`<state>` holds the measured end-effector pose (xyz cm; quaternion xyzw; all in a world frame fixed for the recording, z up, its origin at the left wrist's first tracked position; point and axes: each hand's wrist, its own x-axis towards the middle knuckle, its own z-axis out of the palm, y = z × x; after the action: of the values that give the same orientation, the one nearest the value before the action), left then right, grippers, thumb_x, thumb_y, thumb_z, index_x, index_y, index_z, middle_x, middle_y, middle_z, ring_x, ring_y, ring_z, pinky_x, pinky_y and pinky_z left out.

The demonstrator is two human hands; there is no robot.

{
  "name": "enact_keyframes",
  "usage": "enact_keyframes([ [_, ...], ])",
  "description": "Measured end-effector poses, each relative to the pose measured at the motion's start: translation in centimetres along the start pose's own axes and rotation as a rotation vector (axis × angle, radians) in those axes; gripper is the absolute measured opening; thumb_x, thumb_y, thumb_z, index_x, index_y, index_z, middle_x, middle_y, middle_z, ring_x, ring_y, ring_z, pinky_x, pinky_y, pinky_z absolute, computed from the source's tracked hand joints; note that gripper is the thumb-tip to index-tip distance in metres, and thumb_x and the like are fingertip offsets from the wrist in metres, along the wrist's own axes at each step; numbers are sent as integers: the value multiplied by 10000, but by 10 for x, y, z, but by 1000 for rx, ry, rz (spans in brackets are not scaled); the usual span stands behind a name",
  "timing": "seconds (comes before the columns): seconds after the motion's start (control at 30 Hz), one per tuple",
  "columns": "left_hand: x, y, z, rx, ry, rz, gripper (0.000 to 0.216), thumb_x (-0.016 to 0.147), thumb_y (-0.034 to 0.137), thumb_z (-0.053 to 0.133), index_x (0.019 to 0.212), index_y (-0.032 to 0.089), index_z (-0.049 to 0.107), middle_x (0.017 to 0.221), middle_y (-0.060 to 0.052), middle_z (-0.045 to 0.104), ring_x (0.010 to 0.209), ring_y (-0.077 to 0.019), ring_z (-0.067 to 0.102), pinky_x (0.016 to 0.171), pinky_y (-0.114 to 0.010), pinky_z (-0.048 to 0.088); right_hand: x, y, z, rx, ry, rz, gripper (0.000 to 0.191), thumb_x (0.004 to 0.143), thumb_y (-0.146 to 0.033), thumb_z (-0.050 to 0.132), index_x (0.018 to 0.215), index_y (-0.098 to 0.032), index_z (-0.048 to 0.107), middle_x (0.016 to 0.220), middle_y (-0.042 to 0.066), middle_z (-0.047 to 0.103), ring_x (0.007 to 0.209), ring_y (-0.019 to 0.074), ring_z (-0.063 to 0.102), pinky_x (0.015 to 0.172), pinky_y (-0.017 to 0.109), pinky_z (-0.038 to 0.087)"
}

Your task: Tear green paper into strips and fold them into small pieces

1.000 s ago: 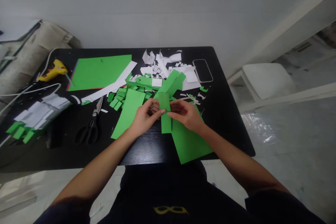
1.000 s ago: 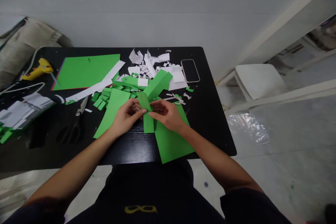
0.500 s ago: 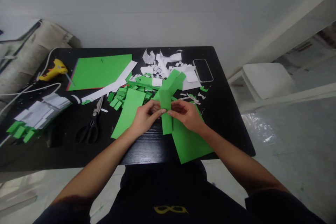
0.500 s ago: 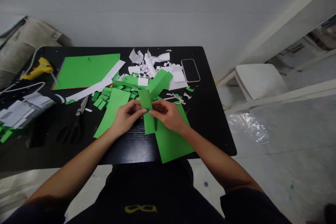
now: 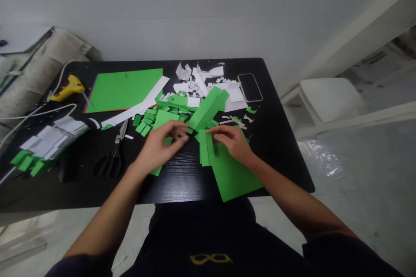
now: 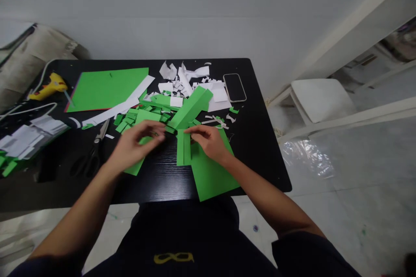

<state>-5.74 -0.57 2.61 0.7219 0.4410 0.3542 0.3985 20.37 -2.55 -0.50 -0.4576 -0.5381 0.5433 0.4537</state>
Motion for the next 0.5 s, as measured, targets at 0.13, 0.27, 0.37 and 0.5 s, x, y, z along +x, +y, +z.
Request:
enact_keyframes([
  [0.13,-16,-10,-59,428,445,-179,154,964,344,698,1045,216,720,966,-20,767,792,-189,682,749,-319,544,-2,0,3,-4,5,10,175,831,-347,842,986,-265,834,902,28,811,846,218,771,779,396,652],
  [0.27,-28,-31,-86,744,419,-274,164,932,367,737,991,221,690,908,-32,682,812,-259,643,813,-397,504,-3,3,7,-29,-31,31,237,811,-330,859,1038,-274,818,850,12,790,792,206,753,735,388,645],
  [0.37,-31,-43,-83,799,366,-256,222,933,443,731,981,231,685,930,-76,646,818,-299,629,822,-435,506,-3,5,8,-33,-35,19,246,802,-329,859,1038,-279,815,837,7,780,770,200,736,730,395,645],
  [0.5,-30,-56,-75,831,348,-240,283,934,494,707,1029,227,705,992,-132,642,903,-358,646,870,-494,524,-1,8,7,-38,-35,25,251,794,-338,858,1036,-285,812,822,2,771,747,198,721,735,411,650],
])
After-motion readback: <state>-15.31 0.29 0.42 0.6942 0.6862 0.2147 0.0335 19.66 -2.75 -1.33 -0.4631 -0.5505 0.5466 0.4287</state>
